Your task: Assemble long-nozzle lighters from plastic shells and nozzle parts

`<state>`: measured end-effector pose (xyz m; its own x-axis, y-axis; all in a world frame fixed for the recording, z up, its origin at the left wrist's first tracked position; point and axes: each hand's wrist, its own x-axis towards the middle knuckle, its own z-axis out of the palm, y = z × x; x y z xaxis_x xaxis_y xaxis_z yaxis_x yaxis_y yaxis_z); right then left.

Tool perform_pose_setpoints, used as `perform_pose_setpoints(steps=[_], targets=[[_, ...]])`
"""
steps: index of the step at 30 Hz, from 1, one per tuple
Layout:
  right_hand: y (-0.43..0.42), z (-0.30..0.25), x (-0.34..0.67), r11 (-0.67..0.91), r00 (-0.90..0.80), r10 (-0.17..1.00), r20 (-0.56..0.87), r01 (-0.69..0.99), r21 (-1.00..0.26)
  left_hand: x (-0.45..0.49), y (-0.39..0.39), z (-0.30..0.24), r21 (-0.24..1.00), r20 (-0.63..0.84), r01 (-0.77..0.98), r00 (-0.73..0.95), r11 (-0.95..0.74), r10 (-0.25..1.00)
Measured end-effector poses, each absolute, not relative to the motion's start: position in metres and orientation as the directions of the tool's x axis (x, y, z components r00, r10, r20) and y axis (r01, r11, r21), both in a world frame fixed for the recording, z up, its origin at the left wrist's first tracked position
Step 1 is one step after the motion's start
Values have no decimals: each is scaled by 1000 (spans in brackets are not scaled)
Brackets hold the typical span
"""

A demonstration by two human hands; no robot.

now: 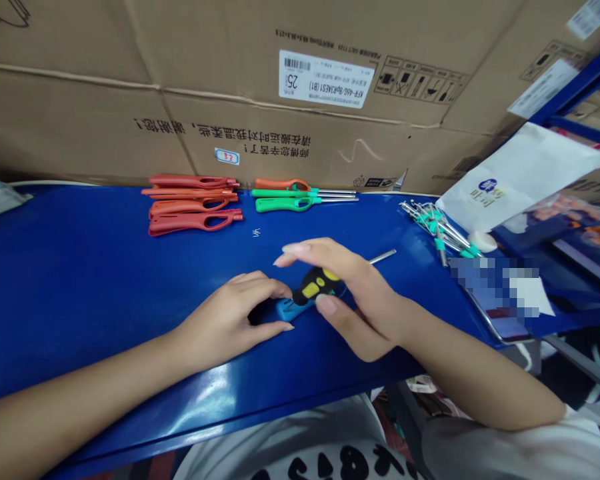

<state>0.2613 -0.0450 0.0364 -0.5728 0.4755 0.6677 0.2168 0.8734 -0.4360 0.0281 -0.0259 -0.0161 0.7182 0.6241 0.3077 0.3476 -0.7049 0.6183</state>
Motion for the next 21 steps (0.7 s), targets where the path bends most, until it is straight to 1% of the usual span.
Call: perform_pose_setpoints(steps=[2, 3, 4, 6, 8, 9, 10, 11, 13, 14, 15, 16, 17, 19, 21], targets=[[-46, 37, 260, 832, -591, 507, 627, 145, -535, 28, -26, -17, 614, 309, 348, 720, -708, 621], [-46, 37, 259, 832, -580, 507, 638, 135, -538, 28, -26, -18, 612, 310, 349, 720, -710, 621], [-46, 37, 258, 850, -562, 493, 664, 150, -505, 27, -26, -18, 609, 315, 349, 718, -712, 621], [-46, 37, 257, 888, -533, 459, 710, 264, -376, 27, -27, -19, 601, 331, 348, 711, -719, 621], [-47, 38, 258, 884, -551, 447, 705, 391, -256, 27, -27, -19, 596, 343, 347, 706, -725, 620], [-47, 39, 260, 885, -571, 442, 692, 405, -230, 27, -27, -19, 597, 345, 343, 706, -725, 618], [-48, 40, 261, 888, -589, 445, 675, 385, -250, 27, -27, -18, 601, 341, 340, 710, -724, 616], [-48, 41, 262, 888, -599, 458, 657, 338, -311, 27, -27, -18, 606, 334, 338, 714, -720, 616], [-49, 44, 264, 852, -612, 497, 615, 211, -478, 27, -27, -17, 616, 315, 340, 720, -711, 618], [-49, 45, 264, 826, -613, 512, 602, 160, -540, 28, -27, -17, 618, 308, 345, 722, -707, 620], [-48, 45, 264, 809, -607, 523, 599, 134, -572, 28, -27, -17, 619, 300, 349, 722, -703, 623], [-48, 45, 263, 812, -593, 526, 610, 135, -568, 28, -27, -16, 621, 295, 353, 722, -700, 626], [-47, 45, 262, 833, -570, 517, 639, 164, -528, 28, -27, -16, 622, 292, 355, 722, -698, 628], [-46, 43, 262, 875, -512, 483, 710, 286, -390, 29, -27, -14, 627, 287, 355, 723, -694, 629], [-45, 41, 262, 884, -487, 435, 757, 391, -257, 29, -27, -13, 629, 285, 356, 722, -691, 631]])
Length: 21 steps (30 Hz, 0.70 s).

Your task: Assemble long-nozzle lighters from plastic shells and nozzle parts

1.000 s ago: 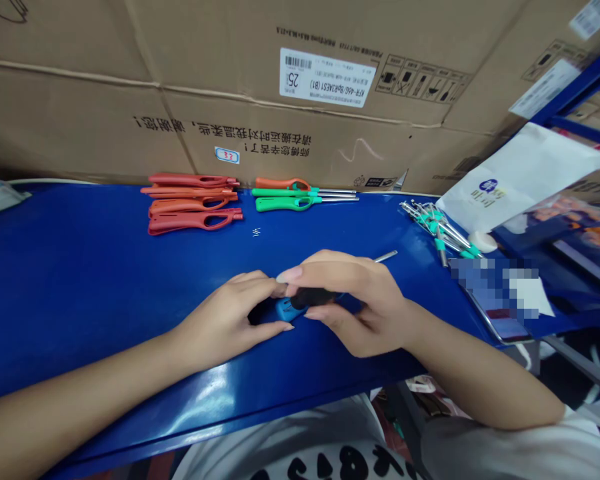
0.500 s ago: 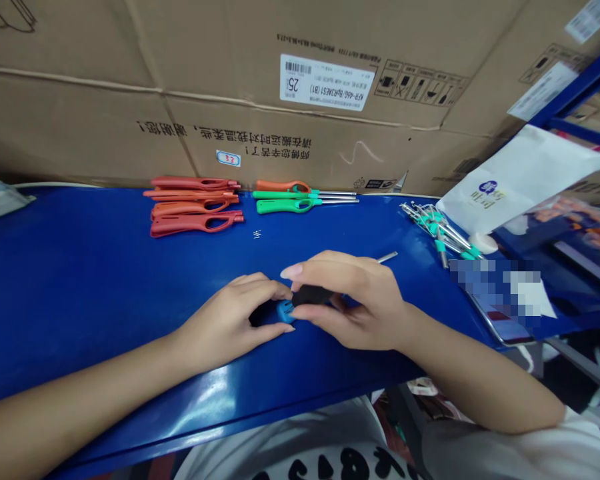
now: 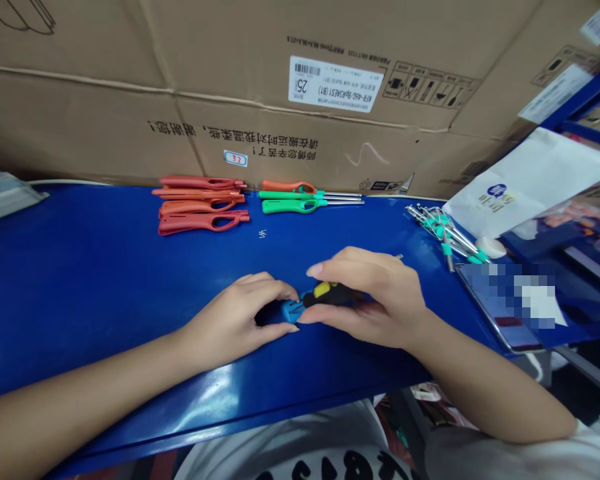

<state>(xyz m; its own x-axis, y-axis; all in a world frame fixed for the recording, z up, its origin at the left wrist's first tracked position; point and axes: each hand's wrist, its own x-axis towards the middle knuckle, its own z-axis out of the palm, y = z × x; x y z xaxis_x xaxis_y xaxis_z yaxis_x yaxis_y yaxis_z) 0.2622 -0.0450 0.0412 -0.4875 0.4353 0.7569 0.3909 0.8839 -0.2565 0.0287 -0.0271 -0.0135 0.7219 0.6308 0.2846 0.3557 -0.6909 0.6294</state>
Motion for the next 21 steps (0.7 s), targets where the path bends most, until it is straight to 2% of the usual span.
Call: perform_pose_setpoints(steps=[2, 6, 7, 9, 12, 13, 14, 18, 19, 21], targets=[[-45, 40, 264, 896, -515, 416, 750, 376, -238, 29, -27, -13, 628, 292, 353, 719, -694, 630], [-47, 41, 264, 837, -586, 513, 628, 178, -518, 28, -27, -14, 622, 298, 355, 717, -698, 630], [-47, 41, 263, 822, -582, 524, 621, 157, -547, 28, -27, -14, 622, 294, 357, 719, -697, 630], [-48, 41, 261, 844, -553, 516, 654, 202, -496, 28, -27, -14, 623, 291, 356, 721, -696, 629], [-48, 42, 260, 866, -519, 483, 705, 401, -299, 29, -27, -13, 626, 295, 346, 724, -699, 624], [-48, 43, 261, 863, -521, 480, 706, 426, -272, 30, -27, -13, 627, 297, 344, 723, -699, 623], [-48, 45, 262, 866, -531, 480, 698, 412, -283, 30, -27, -12, 628, 301, 342, 722, -699, 624], [-48, 51, 267, 844, -603, 503, 619, 187, -503, 30, -27, -12, 621, 313, 341, 717, -706, 623], [-47, 52, 268, 844, -608, 495, 621, 166, -510, 30, -28, -13, 619, 314, 342, 717, -707, 622], [-47, 50, 268, 880, -584, 461, 668, 206, -427, 29, -28, -14, 621, 312, 341, 718, -706, 622]])
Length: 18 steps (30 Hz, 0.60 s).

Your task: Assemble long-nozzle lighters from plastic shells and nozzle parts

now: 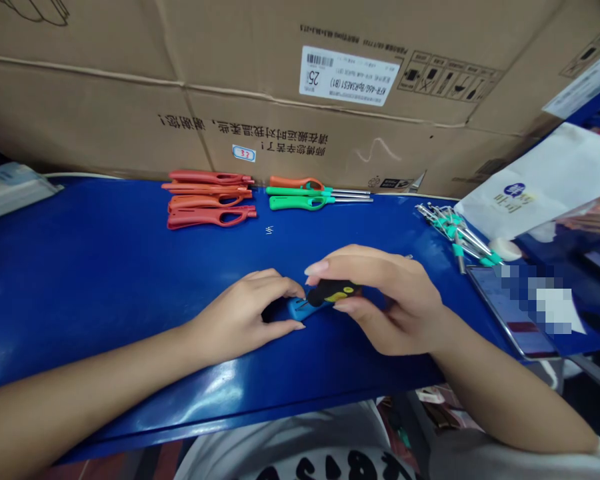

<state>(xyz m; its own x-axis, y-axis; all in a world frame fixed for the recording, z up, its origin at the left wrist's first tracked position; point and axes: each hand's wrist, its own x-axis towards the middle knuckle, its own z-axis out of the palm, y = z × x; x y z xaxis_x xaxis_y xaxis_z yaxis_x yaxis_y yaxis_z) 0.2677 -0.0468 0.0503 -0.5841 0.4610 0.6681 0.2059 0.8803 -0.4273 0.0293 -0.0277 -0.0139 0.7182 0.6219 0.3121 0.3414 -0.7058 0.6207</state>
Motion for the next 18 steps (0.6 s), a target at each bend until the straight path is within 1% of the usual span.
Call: perform_pose_setpoints(steps=[3, 5, 6, 7, 10, 11, 12, 14, 16, 18], targets=[[-47, 45, 267, 904, -568, 394, 722, 384, -191, 29, -28, -15, 637, 299, 348, 712, -688, 636], [-48, 43, 267, 898, -579, 345, 739, 433, -81, 30, -29, -14, 640, 293, 354, 708, -682, 642], [-48, 43, 267, 905, -582, 331, 743, 419, -75, 30, -29, -14, 637, 301, 351, 707, -686, 640], [-49, 43, 266, 916, -579, 338, 742, 384, -117, 30, -29, -13, 634, 308, 346, 707, -692, 636], [-48, 46, 265, 891, -569, 448, 690, 224, -394, 30, -29, -12, 631, 314, 341, 709, -697, 631], [-47, 46, 264, 874, -564, 470, 679, 188, -449, 30, -29, -12, 633, 310, 342, 710, -694, 632], [-47, 47, 263, 868, -548, 479, 685, 182, -462, 30, -29, -12, 636, 303, 344, 712, -691, 633], [-46, 47, 262, 889, -501, 459, 734, 249, -385, 30, -28, -12, 641, 303, 340, 711, -688, 634], [-46, 46, 262, 883, -479, 450, 754, 362, -297, 30, -28, -12, 648, 297, 335, 716, -684, 632], [-47, 45, 263, 882, -507, 448, 736, 386, -271, 30, -28, -12, 651, 291, 334, 720, -682, 630]])
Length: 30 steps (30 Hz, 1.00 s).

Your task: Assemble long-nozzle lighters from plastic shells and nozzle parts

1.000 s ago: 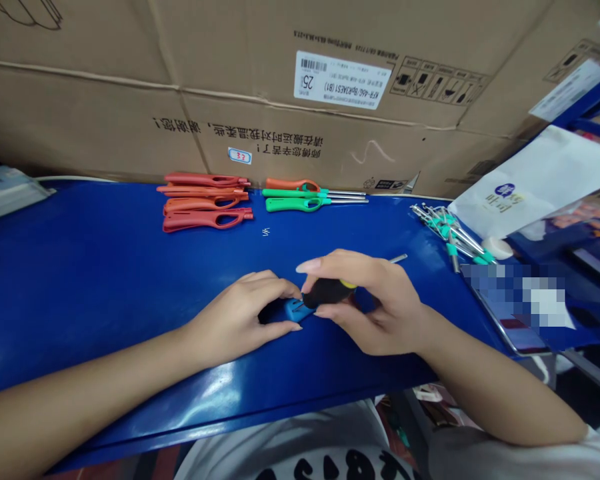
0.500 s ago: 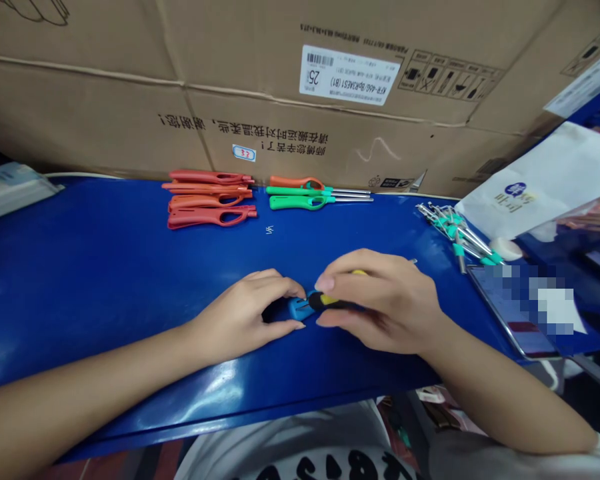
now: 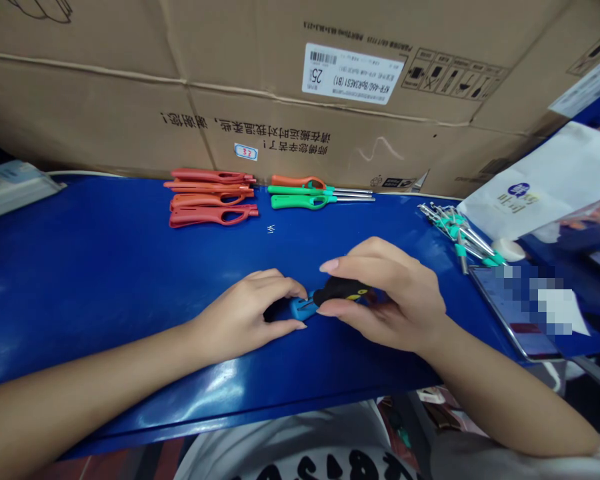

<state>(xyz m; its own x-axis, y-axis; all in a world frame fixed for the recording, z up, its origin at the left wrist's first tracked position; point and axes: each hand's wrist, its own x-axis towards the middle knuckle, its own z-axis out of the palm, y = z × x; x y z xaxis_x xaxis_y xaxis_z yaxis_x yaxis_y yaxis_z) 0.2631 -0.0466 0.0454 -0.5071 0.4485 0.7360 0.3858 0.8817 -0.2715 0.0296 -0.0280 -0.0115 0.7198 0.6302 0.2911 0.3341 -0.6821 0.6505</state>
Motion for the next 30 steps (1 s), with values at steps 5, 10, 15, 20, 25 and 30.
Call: perform_pose_setpoints(steps=[5, 10, 15, 20, 25, 30], targets=[[-50, 45, 263, 838, -570, 523, 634, 209, -503, 30, -28, -13, 631, 300, 337, 725, -699, 620], [-50, 43, 259, 867, -513, 497, 699, 318, -383, 29, -28, -16, 624, 320, 324, 723, -710, 612], [-48, 43, 261, 844, -474, 534, 700, 345, -411, 29, -29, -13, 637, 320, 316, 721, -703, 615], [-42, 43, 270, 763, -367, 642, 673, 220, -608, 28, -30, -9, 642, 315, 319, 719, -697, 619], [-35, 40, 271, 784, -397, 601, 694, 121, -609, 27, -30, -8, 647, 308, 312, 728, -696, 613], [-38, 39, 263, 859, -392, 506, 768, 143, -492, 28, -30, -11, 639, 313, 306, 734, -705, 603]])
